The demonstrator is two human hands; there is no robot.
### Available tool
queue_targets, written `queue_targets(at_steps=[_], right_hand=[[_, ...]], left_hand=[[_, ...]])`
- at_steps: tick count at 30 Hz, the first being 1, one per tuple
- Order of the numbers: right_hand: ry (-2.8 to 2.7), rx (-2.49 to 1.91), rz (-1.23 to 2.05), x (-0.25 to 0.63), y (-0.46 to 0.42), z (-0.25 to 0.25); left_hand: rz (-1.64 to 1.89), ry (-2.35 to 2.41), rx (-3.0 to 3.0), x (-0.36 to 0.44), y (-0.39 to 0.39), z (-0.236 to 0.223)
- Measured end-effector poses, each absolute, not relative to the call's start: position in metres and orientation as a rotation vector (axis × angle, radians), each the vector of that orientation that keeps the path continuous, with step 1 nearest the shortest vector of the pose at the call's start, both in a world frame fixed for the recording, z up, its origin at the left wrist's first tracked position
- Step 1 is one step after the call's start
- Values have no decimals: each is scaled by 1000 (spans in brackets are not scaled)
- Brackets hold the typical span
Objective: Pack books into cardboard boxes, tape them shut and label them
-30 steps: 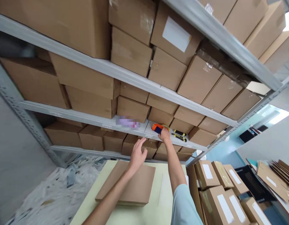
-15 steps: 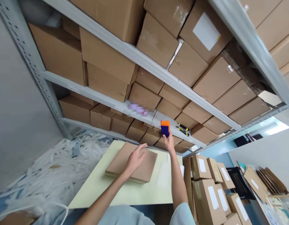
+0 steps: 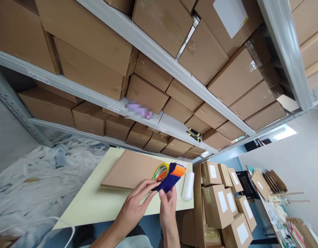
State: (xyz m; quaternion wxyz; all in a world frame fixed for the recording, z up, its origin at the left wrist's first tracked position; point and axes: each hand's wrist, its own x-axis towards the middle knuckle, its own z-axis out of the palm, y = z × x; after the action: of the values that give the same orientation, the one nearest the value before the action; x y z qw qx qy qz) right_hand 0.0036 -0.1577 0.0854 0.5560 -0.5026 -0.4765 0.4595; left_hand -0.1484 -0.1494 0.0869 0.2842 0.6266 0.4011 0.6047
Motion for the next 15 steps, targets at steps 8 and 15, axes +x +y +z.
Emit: queue_targets(at_steps=[8,15], right_hand=[[-1389,-1132,1046,41,-158,114],[-1943,-1011,1000,117,-144,114]], left_hand=[[1566,1165,1731,-125,-176,142],[1689,1517,1530,-91,-192,156]])
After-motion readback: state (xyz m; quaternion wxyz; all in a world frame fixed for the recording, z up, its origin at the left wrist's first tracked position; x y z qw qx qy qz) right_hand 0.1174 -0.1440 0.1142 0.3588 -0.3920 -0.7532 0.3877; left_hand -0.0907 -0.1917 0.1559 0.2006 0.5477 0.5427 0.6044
